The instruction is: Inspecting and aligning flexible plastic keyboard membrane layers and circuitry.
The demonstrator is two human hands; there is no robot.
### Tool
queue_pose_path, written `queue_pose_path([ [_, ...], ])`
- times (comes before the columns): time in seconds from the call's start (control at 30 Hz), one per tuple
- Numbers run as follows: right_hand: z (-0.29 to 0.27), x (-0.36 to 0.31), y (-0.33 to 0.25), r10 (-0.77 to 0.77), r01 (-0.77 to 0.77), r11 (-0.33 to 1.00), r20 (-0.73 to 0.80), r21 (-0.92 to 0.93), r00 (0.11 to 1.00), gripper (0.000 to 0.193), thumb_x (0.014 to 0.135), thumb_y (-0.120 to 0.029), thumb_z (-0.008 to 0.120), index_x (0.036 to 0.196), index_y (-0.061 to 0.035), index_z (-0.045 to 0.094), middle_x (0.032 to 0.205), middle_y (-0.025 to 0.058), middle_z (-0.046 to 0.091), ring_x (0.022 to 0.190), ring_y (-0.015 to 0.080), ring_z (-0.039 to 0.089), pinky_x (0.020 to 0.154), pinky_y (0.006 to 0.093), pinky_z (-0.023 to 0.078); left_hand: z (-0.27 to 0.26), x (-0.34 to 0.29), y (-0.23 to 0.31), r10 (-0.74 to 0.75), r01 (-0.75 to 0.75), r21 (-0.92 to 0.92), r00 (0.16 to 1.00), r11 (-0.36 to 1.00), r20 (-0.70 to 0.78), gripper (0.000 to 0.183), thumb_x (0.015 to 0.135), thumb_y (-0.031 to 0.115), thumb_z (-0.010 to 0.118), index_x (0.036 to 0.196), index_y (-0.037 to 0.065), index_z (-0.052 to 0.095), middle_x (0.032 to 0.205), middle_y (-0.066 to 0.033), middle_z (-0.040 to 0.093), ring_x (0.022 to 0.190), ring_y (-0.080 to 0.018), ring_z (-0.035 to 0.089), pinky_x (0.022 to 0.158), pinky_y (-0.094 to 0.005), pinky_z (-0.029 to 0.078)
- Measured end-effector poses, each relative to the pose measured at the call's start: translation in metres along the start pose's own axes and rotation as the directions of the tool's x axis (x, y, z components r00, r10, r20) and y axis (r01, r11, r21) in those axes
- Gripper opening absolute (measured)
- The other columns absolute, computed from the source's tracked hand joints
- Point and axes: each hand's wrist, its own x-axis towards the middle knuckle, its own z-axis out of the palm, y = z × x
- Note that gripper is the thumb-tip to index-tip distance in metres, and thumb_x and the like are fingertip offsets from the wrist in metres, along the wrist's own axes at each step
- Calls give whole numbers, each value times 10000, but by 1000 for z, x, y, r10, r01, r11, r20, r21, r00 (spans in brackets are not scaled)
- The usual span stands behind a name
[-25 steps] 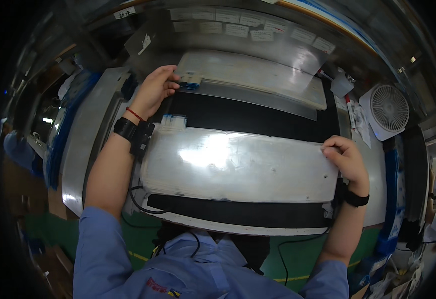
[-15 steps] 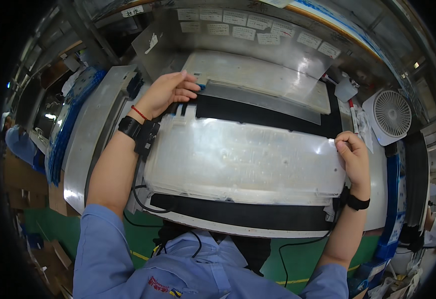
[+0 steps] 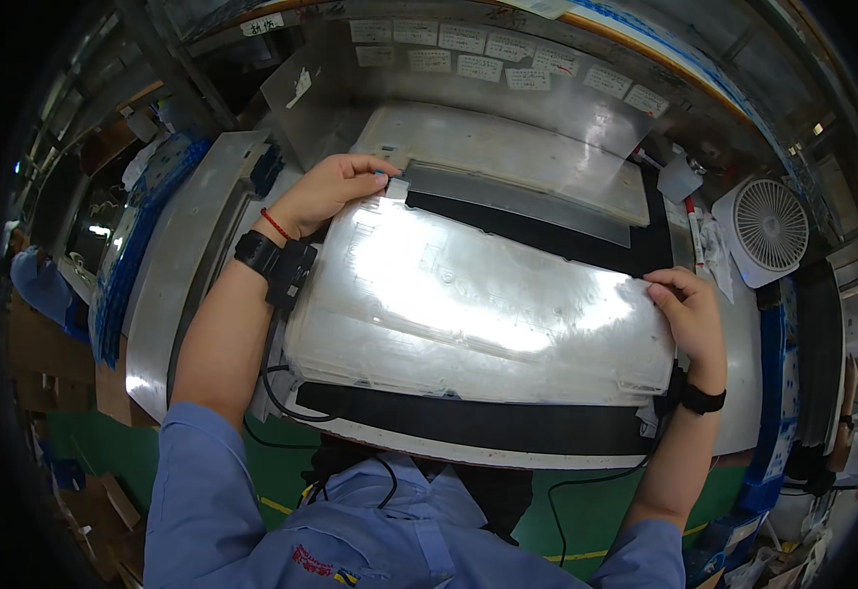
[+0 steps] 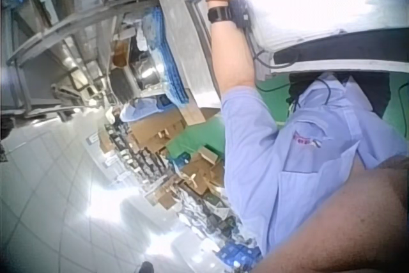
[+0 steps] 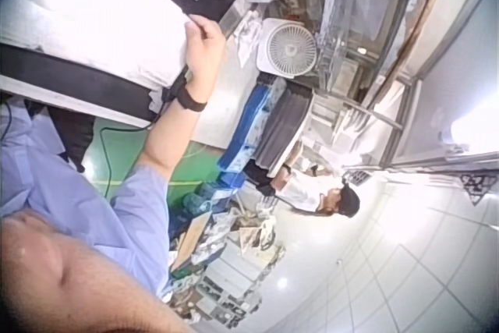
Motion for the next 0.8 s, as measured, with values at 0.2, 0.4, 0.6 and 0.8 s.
queue_pose_path([
  [0.2, 2, -1, -3, 59, -51, 992, -70, 112, 996, 79, 854, -46, 607, 907, 3, 641, 807, -14, 591, 745, 60, 522, 670, 206, 418, -2, 0, 0, -25, 27, 91, 1000, 995, -18, 211, 921, 123, 570, 1106, 33, 617, 930, -9, 641, 816, -46, 583, 724, -193, 484],
  [0.4, 2, 0, 4, 48, -17, 978, -140, 210, 989, 50, 886, -52, 576, 912, -17, 600, 837, -17, 585, 782, 63, 514, 727, 201, 407, -6, 6, -8, 112, -112, 1, 990, 994, -88, 239, 968, 208, 493, 1101, 48, 609, 979, 0, 617, 930, -52, 545, 793, -194, 446],
  [0.6, 1, 2, 6, 77, -16, 964, -224, 264, 972, 69, 907, -80, 571, 917, -18, 600, 832, -23, 574, 780, 69, 501, 727, 204, 399, -10, 10, -12, 74, -119, -173, 967, 978, -243, 332, 1016, 279, 367, 1153, 39, 552, 902, -13, 622, 764, -56, 546, 684, -186, 440],
  [0.8, -1, 4, 12, 82, -21, 972, -252, 235, 964, 77, 914, -84, 568, 925, -16, 602, 826, -23, 571, 772, 67, 498, 715, 201, 395, -8, 5, -4, 47, -76, -186, 987, 980, -156, 330, 1017, 303, 363, 1038, 57, 582, 823, -2, 628, 647, -39, 512, 580, -187, 413],
])
